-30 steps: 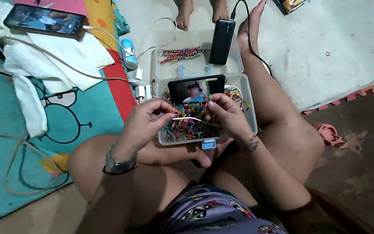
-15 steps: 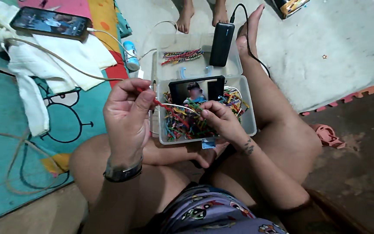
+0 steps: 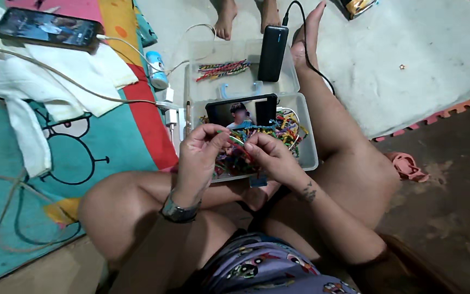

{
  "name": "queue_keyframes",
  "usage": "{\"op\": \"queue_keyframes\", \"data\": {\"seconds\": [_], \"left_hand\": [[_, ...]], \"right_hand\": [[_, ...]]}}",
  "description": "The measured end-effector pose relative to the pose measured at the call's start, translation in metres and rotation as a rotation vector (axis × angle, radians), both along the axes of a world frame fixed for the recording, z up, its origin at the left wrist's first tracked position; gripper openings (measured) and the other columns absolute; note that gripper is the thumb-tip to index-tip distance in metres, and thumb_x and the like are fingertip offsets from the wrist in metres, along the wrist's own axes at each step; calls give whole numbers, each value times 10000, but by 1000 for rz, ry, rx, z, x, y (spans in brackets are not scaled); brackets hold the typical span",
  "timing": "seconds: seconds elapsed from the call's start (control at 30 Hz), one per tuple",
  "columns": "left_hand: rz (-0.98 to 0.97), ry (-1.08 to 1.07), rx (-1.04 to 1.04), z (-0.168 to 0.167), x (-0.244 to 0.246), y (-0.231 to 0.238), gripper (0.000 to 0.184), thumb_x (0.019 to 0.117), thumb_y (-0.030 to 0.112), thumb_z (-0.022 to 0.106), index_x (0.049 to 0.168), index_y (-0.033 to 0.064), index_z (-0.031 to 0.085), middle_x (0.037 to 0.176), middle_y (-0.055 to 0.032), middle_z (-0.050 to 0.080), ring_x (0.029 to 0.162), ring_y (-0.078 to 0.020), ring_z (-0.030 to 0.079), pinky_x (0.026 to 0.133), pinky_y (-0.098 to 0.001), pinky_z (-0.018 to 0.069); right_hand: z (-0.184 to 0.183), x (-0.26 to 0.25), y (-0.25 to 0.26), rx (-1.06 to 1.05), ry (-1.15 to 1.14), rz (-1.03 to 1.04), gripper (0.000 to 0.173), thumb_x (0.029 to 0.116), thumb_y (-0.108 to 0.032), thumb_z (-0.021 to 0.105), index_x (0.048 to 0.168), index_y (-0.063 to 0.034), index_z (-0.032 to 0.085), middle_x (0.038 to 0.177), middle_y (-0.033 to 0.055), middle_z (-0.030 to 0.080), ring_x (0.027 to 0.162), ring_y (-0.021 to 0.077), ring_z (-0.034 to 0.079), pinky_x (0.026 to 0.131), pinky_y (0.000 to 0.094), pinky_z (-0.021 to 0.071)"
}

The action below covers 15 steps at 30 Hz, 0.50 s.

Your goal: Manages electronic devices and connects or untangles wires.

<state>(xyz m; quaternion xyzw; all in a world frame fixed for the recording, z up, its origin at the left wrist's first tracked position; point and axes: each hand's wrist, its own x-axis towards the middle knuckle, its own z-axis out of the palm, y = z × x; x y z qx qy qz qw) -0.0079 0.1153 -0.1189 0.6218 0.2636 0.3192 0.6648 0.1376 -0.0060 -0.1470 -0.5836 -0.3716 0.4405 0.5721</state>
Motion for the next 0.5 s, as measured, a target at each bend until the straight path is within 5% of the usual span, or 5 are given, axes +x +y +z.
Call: {"op": "queue_keyframes", "data": {"seconds": [0.27, 0.5], "left_hand": [[94, -40, -185, -4, -4, 6, 143, 1024, 63, 568, 1007, 176, 654, 920, 71, 678, 774, -23, 655, 735, -193, 579], [174, -49, -161, 9, -22, 33, 110, 1063, 211, 542, 1019, 247, 636, 919, 115, 654, 806, 1, 638, 769, -174, 555]], "right_hand": [[-2, -4, 1, 88, -261, -8, 117, 1008, -99, 582, 937, -28, 644, 723, -31, 580, 607, -31, 525, 565, 130, 452], [-3, -1, -3, 3, -218, -23, 126, 1024, -111, 576, 969, -37, 662, 736, -37, 631, 633, -16, 581, 603, 148, 501]]}}
